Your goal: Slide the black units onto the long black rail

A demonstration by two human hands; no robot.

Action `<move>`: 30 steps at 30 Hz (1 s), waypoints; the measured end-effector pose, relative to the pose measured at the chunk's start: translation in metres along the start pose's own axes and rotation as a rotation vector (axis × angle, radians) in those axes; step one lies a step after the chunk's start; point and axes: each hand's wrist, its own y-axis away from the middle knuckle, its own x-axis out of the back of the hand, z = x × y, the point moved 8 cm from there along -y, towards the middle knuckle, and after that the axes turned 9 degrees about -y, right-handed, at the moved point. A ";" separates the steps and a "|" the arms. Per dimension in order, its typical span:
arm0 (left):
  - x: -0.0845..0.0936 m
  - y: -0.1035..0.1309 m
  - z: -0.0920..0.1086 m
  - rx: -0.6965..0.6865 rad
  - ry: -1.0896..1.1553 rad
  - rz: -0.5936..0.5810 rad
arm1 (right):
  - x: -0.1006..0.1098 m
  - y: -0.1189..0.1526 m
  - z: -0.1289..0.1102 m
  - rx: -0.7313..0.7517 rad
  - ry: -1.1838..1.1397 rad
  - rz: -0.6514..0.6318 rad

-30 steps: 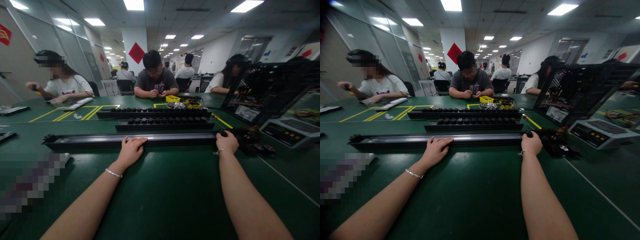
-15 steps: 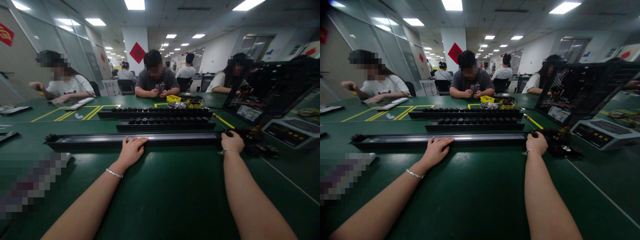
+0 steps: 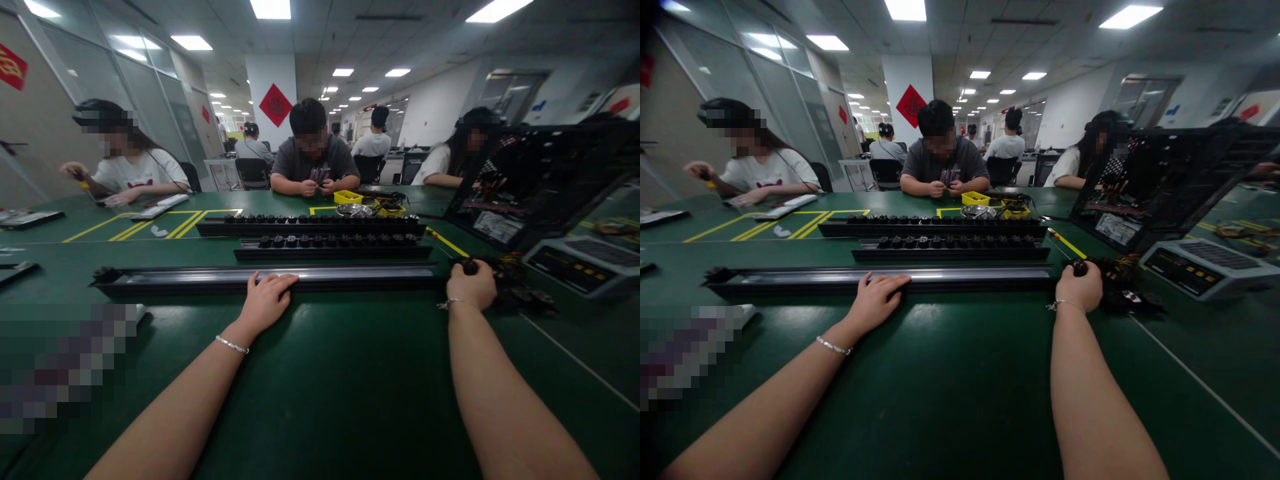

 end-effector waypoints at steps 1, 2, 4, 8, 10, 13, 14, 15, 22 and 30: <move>0.000 0.000 0.000 -0.001 0.003 0.003 | 0.002 0.003 -0.002 0.020 0.005 0.007; 0.000 0.000 0.000 -0.002 0.005 0.004 | 0.004 0.005 -0.004 0.044 0.011 0.012; 0.000 0.000 0.000 -0.002 0.010 0.002 | 0.010 0.010 -0.006 0.099 0.028 0.019; -0.001 -0.001 0.000 -0.003 0.010 -0.006 | 0.031 0.007 0.006 0.137 0.117 0.003; -0.001 -0.001 0.000 -0.010 0.004 -0.010 | 0.044 0.002 0.020 0.107 0.180 -0.037; -0.002 -0.001 0.000 -0.023 0.000 -0.004 | 0.064 -0.007 0.046 0.041 0.249 -0.094; -0.002 -0.001 0.000 -0.025 -0.001 0.000 | 0.070 -0.009 0.054 0.022 0.265 -0.097; -0.001 -0.001 0.000 -0.026 -0.001 0.003 | 0.075 -0.011 0.061 0.004 0.277 -0.103; -0.001 0.000 0.002 -0.039 -0.006 0.001 | 0.083 -0.017 0.083 -0.047 0.276 -0.091; -0.001 0.002 0.001 -0.048 -0.023 0.009 | 0.090 -0.018 0.088 -0.048 0.267 -0.002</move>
